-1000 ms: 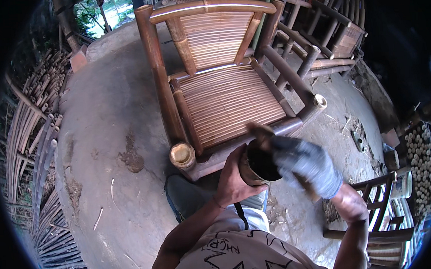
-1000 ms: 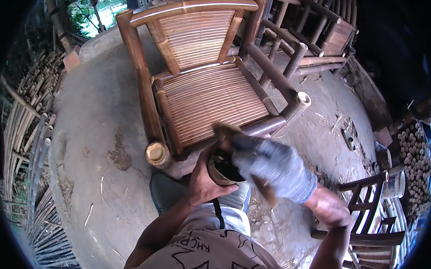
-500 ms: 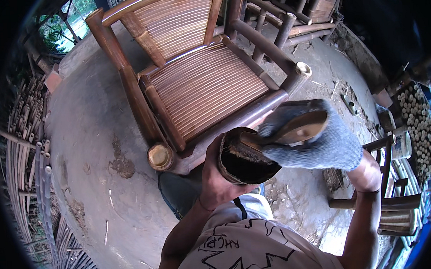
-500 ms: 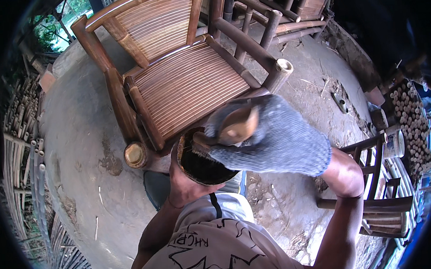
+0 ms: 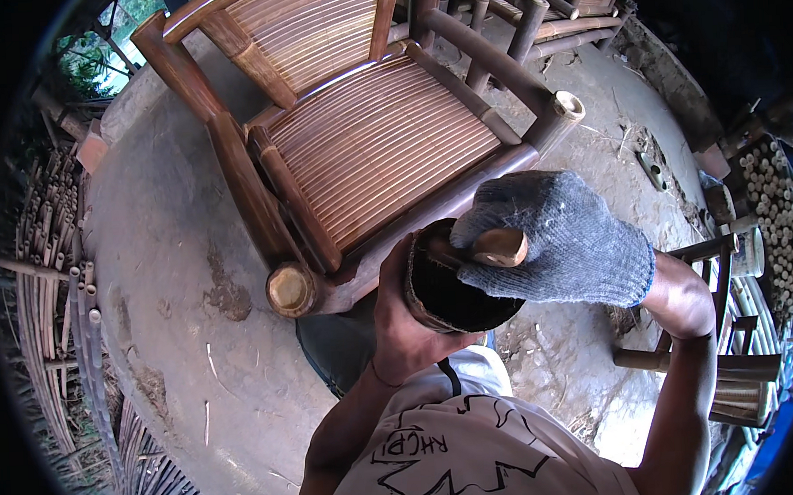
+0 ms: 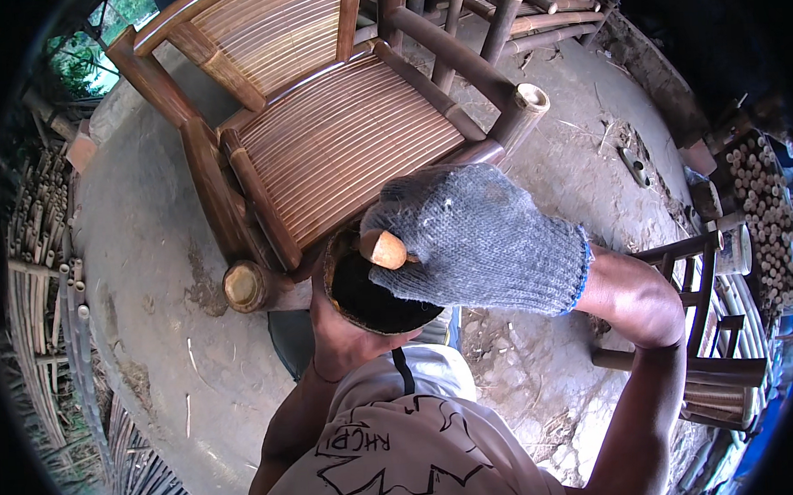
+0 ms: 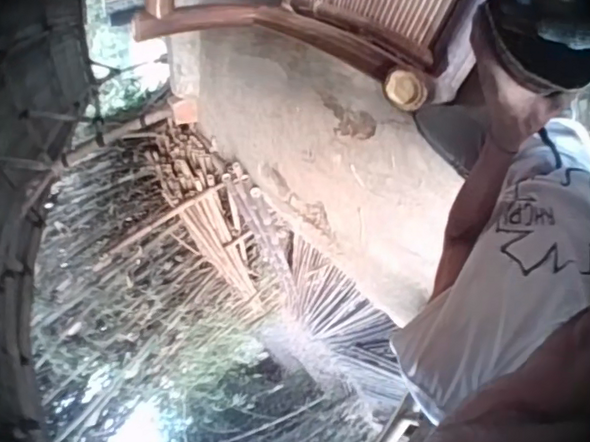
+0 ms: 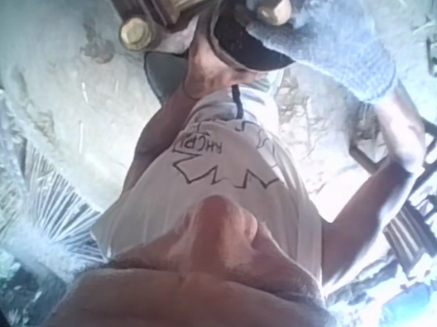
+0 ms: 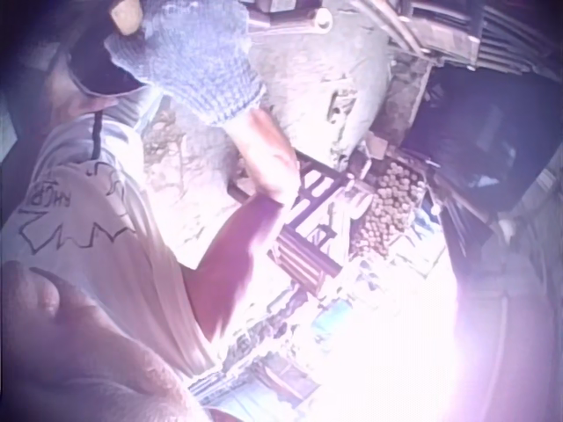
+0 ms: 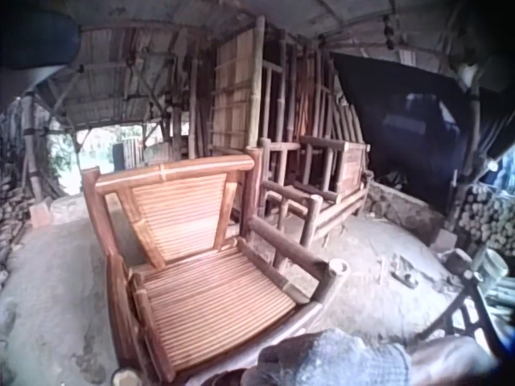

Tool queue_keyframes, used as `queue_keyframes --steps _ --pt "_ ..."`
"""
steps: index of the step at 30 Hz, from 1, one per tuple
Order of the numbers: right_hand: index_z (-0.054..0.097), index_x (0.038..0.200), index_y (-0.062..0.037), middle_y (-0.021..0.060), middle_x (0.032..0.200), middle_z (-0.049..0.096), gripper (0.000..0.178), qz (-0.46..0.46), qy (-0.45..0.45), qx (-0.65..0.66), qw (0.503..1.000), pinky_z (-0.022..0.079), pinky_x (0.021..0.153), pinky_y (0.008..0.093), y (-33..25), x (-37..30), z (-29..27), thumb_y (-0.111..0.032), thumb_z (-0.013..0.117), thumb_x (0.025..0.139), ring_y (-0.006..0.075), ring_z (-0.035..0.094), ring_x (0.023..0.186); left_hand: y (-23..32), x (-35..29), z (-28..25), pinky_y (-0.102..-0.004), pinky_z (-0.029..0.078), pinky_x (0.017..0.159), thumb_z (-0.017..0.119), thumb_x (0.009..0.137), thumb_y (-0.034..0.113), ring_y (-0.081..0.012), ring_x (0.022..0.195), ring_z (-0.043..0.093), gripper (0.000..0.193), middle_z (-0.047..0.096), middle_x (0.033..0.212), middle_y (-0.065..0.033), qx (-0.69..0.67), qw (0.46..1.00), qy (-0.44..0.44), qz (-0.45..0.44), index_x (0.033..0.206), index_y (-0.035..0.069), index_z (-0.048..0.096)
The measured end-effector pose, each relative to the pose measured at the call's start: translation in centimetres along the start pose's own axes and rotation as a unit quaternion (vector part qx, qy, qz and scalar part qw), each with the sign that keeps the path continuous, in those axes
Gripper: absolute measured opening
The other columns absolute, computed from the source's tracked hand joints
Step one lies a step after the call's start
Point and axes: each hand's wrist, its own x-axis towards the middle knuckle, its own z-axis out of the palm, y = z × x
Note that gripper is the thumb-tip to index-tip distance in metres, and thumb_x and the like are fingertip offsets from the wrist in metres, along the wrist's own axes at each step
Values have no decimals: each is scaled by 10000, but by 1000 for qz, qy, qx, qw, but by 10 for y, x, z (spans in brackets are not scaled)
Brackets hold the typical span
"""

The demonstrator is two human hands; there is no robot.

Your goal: The person applies a dark varnish to a bamboo chair using a brush. They repeatedly dip the brush into a can and coat the seat, backrest, armrests, and legs, moving around the chair to reach all sides.

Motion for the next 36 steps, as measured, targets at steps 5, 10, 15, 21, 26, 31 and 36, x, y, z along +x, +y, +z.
queue_keyframes --steps 5,10,15,21,26,31,36 --pt "684 1094 -76 121 1067 690 416 -10 -11 16 1000 581 770 395 9 10 3 -370 736 805 301 705 903 4 2 -9 -450 518 1037 640 891 357 -323 1320 502 758 432 1443 -174 82 995 -18 55 1503 104 271" --pt "693 1064 -74 119 1050 696 381 -7 -21 26 999 588 729 369 15 22 2 -347 755 806 280 714 866 8 6 -30 -420 487 1062 823 743 248 -316 1309 497 991 424 1422 -195 479 834 -2 274 1492 7 220" --pt "683 1042 -45 79 941 702 314 41 109 383 916 561 680 256 30 35 -11 -189 811 794 155 699 818 29 -5 -24 -392 453 1076 953 617 215 -296 1293 495 1174 427 1398 -206 677 635 123 351 1485 -49 208" --pt "625 1128 -14 110 1064 692 260 141 347 739 560 622 754 308 89 78 7 -191 656 940 196 710 911 66 -11 3 -404 449 1074 973 592 252 -304 1247 551 1219 498 1355 -220 708 564 199 377 1483 -58 201" --pt "582 1184 -65 111 1101 681 276 65 313 838 443 650 754 320 123 169 70 -220 643 963 208 719 905 100 -30 20 -416 442 1089 972 588 157 -281 1274 554 1194 525 1363 -196 696 538 237 411 1483 -25 203" --pt "490 1342 -67 91 1135 613 427 -13 293 822 488 613 885 387 137 298 98 -89 632 939 183 631 1074 118 -33 20 -415 368 1150 932 657 175 -253 1301 541 1071 535 1385 -153 675 572 245 397 1482 -11 274" --pt "635 1251 -44 87 1248 642 335 -72 366 556 743 513 996 322 151 390 102 -89 694 924 185 605 1156 124 -25 11 -426 398 1128 914 683 206 -269 1306 529 1013 518 1396 -167 677 575 251 386 1467 -16 313"
